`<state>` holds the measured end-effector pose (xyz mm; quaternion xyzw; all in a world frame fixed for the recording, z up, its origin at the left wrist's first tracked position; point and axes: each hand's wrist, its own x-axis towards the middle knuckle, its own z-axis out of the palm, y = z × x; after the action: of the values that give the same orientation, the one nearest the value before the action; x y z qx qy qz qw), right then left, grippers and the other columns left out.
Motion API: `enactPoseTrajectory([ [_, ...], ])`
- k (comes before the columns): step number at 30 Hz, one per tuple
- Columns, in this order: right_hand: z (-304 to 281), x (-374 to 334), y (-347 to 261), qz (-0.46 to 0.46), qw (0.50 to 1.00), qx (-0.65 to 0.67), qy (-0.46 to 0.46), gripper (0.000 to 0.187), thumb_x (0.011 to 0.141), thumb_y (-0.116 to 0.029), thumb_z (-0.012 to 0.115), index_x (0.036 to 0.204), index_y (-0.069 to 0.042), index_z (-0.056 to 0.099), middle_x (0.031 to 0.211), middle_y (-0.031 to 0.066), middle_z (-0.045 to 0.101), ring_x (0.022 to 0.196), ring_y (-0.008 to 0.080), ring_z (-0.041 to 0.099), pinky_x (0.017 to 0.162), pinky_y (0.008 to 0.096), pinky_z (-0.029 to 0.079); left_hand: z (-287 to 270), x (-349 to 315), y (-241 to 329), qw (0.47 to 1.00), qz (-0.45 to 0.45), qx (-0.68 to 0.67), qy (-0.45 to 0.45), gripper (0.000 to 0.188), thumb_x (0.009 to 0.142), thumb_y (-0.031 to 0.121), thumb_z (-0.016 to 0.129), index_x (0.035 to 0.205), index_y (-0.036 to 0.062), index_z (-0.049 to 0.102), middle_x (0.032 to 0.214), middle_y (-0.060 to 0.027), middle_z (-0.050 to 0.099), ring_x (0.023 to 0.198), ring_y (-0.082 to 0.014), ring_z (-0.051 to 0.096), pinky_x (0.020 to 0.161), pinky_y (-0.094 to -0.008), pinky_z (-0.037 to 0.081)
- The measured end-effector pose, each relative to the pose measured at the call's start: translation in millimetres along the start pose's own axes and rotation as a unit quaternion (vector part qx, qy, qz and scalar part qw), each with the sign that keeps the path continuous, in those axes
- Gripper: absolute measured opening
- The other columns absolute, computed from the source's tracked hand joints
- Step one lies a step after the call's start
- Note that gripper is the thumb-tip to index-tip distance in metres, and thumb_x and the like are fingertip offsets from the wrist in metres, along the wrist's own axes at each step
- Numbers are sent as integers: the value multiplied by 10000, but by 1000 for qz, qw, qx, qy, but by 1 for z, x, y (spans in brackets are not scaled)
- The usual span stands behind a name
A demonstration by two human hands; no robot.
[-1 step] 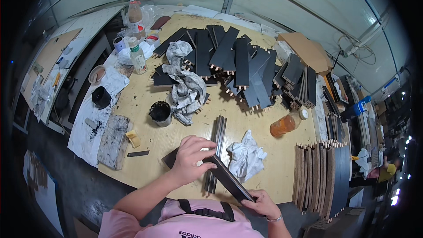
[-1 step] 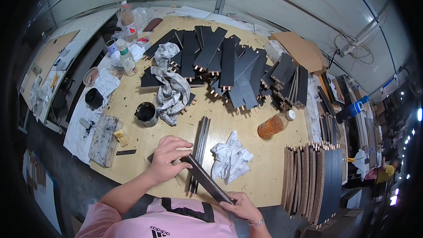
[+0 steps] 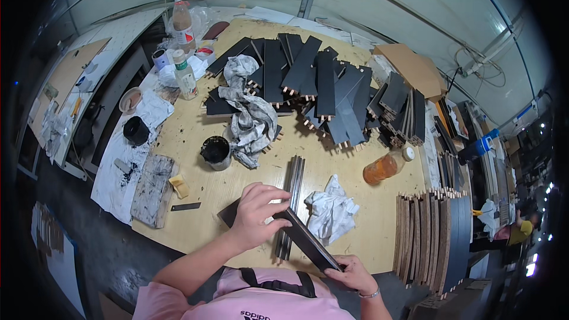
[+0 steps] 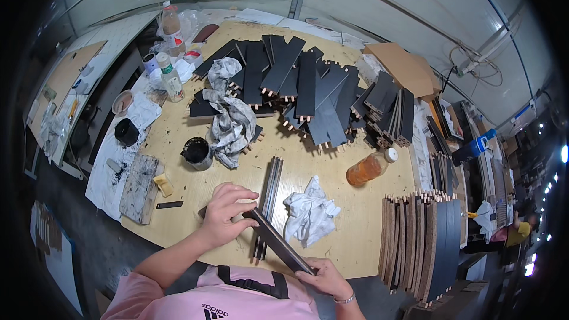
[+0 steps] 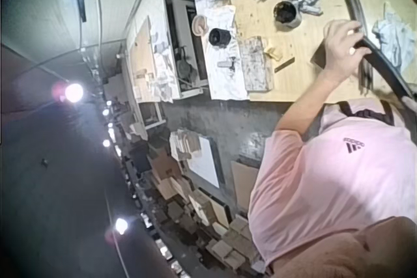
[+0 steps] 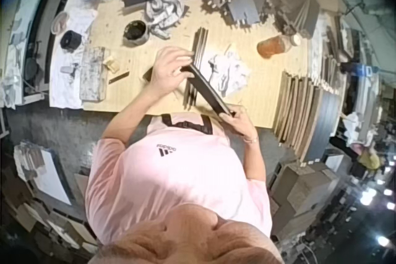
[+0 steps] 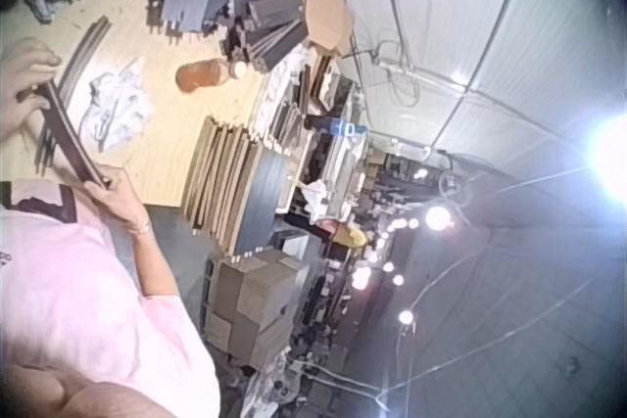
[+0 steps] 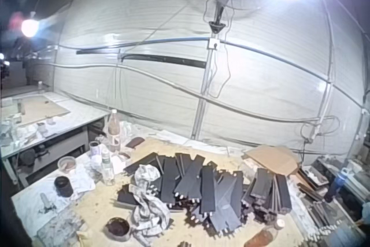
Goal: The person wipes wooden panels with a cloth, applies liquid from a bottle and black stain using a sponge, and stacks the panels on a workbench.
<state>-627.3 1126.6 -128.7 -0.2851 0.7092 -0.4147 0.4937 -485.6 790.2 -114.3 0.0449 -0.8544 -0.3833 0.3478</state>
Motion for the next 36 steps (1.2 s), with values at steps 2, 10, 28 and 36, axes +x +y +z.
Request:
enactPoseTrajectory([
  [2, 1, 1, 0, 4, 1000, -1, 1, 298, 993, -119, 842, 1235, 47, 788, 1013, 49, 770, 928, 87, 614, 841, 276, 534, 1, -4, 2, 999, 20, 28, 33, 426, 646, 154, 973, 1026, 42, 816, 1222, -74, 790, 1152, -296, 705, 1069, -499, 481],
  [10, 5, 1, 7, 1, 1000, 16, 23, 293, 986, -100, 838, 1230, 56, 793, 1034, 29, 785, 905, 85, 640, 834, 264, 550, -11, -21, 10, 993, 5, 81, 89, 357, 699, 147, 968, 754, 111, 617, 1144, -34, 803, 1054, -260, 731, 1051, -522, 458],
  [28, 8, 4, 3, 58, 997, 55, -22, 332, 994, -142, 852, 1273, 32, 806, 1045, 17, 801, 921, 63, 629, 832, 249, 531, -6, -5, 8, 997, -71, -39, -10, 414, 717, 67, 960, 1113, 46, 844, 1293, -108, 786, 1281, -349, 659, 1112, -467, 512],
  [36, -2, 0, 0, 30, 994, 94, -36, 326, 1030, -170, 790, 1260, 60, 794, 1052, 32, 804, 949, 81, 652, 871, 260, 552, 4, 0, -7, 981, -147, -125, -9, 362, 758, -44, 909, 1102, 0, 806, 1213, -140, 808, 1143, -286, 732, 1010, -393, 577],
])
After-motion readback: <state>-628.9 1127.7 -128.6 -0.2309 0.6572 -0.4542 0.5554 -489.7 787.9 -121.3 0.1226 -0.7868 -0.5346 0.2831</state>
